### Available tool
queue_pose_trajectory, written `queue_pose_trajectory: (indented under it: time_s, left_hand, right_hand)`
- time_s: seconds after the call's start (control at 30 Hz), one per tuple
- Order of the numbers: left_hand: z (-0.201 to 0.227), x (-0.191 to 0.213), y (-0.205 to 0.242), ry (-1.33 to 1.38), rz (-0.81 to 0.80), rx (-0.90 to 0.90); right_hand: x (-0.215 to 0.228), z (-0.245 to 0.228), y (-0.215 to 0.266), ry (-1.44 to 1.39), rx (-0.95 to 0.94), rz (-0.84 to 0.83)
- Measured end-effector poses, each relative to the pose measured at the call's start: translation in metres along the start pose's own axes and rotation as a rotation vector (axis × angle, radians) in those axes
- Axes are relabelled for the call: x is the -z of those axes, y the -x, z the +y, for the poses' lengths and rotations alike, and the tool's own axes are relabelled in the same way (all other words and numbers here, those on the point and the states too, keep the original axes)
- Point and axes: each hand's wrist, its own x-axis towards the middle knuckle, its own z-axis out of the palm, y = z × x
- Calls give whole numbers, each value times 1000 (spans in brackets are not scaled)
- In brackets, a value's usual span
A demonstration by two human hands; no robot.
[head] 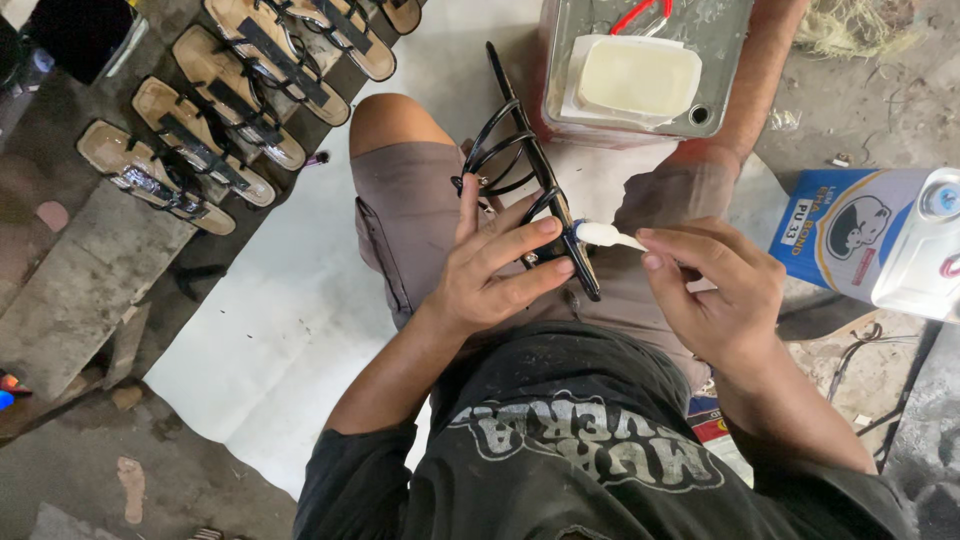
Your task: The person sits on the floor and uses a toothbrush to apply black paint to the straps and edges of a wooden sandal. They repeatedly dip the brush into a container of paint and carefully coat the sandal, then place it on a nearby rack with other finished sandals.
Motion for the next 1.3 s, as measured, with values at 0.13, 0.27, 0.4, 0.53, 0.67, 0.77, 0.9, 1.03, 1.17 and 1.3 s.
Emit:
queue_pose_trajectory:
  time_s: [0.13,0.27,0.4,0.53,0.67,0.77,0.9,1.03,1.17,1.3]
  left_hand:
    - [-1,-4,4,50,44,65]
    - [-1,-10,9,103,90,114]
    - [3,-13,11,158,70,127]
    - [4,-12,7,172,60,165]
    - [9,-10,4,274,78,221]
    - [13,-7,0,366,60,247]
    - [17,-1,-6,416,-12,234]
    - [23,6,-12,403,-44,299]
    - [26,7,-16,476,-2,349]
    - [25,7,-19,606,-29,338]
  right_hand:
    - [0,6,2,-67,18,-35]
    - [-5,14,4,-220,89,-37]
    - [-16,20,9,-273,-19,-7]
    - [-18,20,11,-422,-16,-51]
    - [-16,21,10,-435,51,-66]
    - [-15,22,8,-429,55,-41]
    - [-16,23,8,-415,35,-9]
    - [-12,25,6,-372,93,-42]
    - [-9,26,6,-298,150,-46]
    - [-12,22,10,-290,9,51]
